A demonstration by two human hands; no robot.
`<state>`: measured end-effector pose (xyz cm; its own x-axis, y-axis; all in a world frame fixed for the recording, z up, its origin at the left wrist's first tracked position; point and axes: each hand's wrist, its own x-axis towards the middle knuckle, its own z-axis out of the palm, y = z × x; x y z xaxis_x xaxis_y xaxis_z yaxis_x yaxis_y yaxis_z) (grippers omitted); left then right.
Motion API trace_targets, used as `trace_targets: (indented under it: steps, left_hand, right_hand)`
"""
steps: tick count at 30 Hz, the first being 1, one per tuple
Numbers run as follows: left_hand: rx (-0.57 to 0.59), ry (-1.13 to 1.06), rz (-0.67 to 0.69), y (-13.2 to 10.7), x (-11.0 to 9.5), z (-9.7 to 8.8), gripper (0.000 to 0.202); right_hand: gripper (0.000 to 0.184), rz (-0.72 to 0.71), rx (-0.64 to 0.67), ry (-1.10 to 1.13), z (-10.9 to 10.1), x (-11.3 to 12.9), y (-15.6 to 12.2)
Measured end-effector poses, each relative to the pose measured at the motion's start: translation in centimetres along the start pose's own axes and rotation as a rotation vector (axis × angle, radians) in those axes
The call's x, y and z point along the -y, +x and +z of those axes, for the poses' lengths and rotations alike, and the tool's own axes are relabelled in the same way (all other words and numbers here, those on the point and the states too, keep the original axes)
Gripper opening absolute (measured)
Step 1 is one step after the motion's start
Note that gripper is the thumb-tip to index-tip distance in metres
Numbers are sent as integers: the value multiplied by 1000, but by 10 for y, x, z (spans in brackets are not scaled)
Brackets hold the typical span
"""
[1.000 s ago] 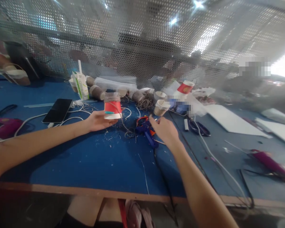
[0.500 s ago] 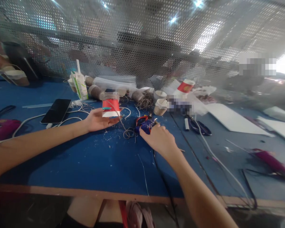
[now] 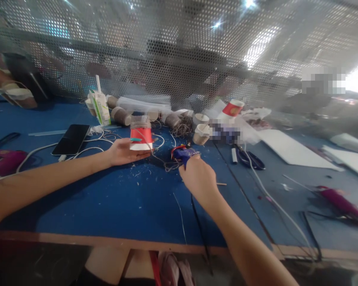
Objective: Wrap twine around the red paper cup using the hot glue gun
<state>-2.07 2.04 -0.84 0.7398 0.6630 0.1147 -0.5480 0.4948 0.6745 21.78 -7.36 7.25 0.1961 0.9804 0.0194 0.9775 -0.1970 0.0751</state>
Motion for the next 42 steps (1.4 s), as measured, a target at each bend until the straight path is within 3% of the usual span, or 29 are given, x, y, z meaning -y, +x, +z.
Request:
trace_targets:
  steps: [2, 4, 6, 8, 10, 13, 17, 19, 25, 42]
  left_hand:
    - [18, 28, -18, 1, 1, 1, 54]
    - [41, 52, -50, 2, 2, 1, 54]
    - [59, 78, -78, 3, 3, 1, 51]
    - [55, 103, -81, 4, 5, 2, 49]
    - [24, 126, -56, 4, 7, 4, 48]
    - [-50, 156, -16, 3, 9, 11, 53]
    - [-138, 153, 24, 2, 10, 17, 54]
    - [-168, 150, 41, 2, 11, 17, 52]
    - [-193, 204, 48, 3, 12, 19, 52]
    - [-179, 261, 41, 3, 13, 24, 53]
  right_hand:
    - [30, 27, -151, 90, -1, -7, 4]
    - [33, 3, -392, 257, 1, -14, 9]
    - [37, -84, -633, 485, 5, -19, 14]
    - [37, -199, -747, 715, 9, -21, 16]
    - [39, -327, -694, 902, 11, -19, 15]
    - [43, -483, -464, 1119, 11, -14, 11]
    - [38, -513, -186, 1332, 15, -6, 2]
    - [37, -489, -107, 1371, 18, -3, -3]
    - [28, -500, -149, 1301, 22, 4, -6]
    - [31, -488, -229, 981, 25, 1, -1]
